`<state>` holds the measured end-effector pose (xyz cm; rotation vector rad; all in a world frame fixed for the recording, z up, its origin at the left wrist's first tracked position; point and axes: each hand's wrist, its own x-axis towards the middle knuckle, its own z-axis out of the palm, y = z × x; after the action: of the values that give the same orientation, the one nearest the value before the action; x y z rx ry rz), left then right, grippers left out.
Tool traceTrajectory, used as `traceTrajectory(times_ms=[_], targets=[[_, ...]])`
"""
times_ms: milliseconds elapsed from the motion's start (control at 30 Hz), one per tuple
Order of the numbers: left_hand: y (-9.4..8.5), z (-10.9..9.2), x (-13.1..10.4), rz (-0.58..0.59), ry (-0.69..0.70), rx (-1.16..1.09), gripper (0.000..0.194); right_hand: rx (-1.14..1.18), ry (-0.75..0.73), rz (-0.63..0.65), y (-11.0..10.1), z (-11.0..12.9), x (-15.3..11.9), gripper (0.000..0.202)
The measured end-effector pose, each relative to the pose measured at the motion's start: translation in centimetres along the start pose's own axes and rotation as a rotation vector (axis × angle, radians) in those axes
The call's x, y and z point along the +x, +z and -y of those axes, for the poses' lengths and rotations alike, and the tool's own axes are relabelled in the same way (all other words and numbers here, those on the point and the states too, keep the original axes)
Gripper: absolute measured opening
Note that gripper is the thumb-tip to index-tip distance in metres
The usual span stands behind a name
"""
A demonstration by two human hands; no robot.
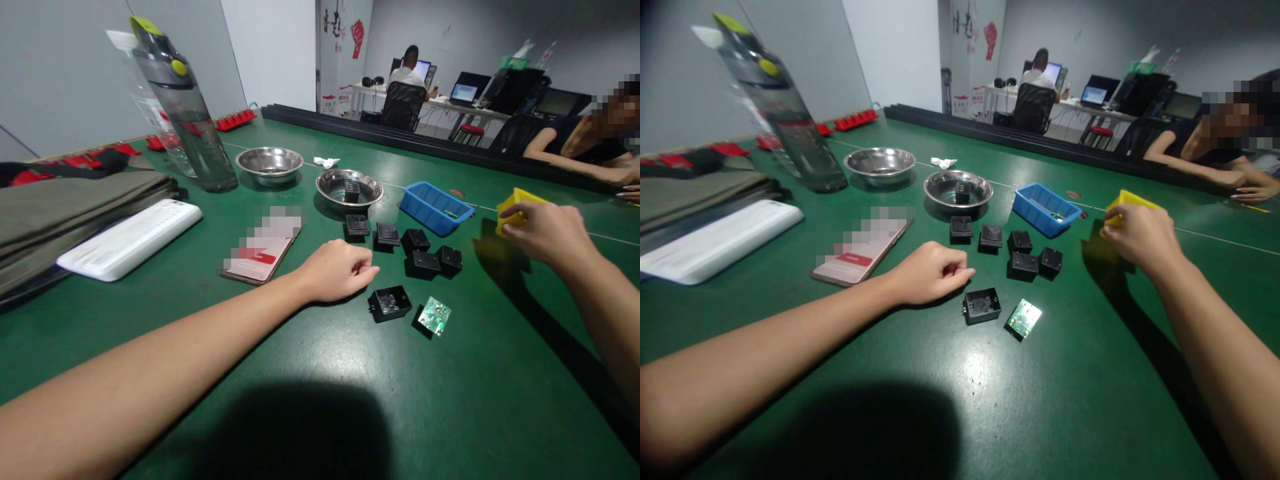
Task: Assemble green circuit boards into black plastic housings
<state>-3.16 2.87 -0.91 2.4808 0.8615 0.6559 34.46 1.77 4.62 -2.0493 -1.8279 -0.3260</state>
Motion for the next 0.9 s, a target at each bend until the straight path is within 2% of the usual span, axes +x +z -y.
traceTrajectory(times_ms=[67,200,267,367,433,533,667,767,900], targets=[[0.0,0.0,0.0,-0.037,-0.013,-0.004,0.029,-0.209,-0.067,-0.005,-1.3,2.2,-0.4,0.016],[0.2,0.1,-0.1,-0.169,-0.079,-0.075,0.014,-0.177,-0.372,-0.055,-2.8,5.8,-1.5,0.024],[0.5,0.5,0.0,-0.3,-0.106,-0.138,0.039,-0.095,-0.578,-0.088,-3.0,7.1,-2.2,0.023],[1.0,1.3,0.3,-0.542,-0.068,-0.17,0.09,0.009,-0.822,-0.176,-3.0,8.8,-3.1,0.024],[1.1,1.8,0.5,-0.595,-0.004,-0.159,0.109,0.037,-0.912,-0.198,-3.1,9.7,-3.7,0.026],[1.1,2.1,0.8,-0.589,0.077,-0.164,0.117,0.082,-0.968,-0.176,-3.2,10.7,-4.3,0.029],[0.8,1.9,0.8,-0.553,0.176,-0.203,0.108,0.127,-0.995,-0.107,-3.4,11.4,-4.9,0.023],[0.6,1.6,0.7,-0.555,0.162,-0.216,0.096,0.138,-1.004,-0.058,-3.7,11.7,-5.2,0.021],[0.4,1.4,0.6,-0.57,0.166,-0.202,0.099,0.162,-0.991,-0.03,-3.9,11.9,-5.4,0.023]])
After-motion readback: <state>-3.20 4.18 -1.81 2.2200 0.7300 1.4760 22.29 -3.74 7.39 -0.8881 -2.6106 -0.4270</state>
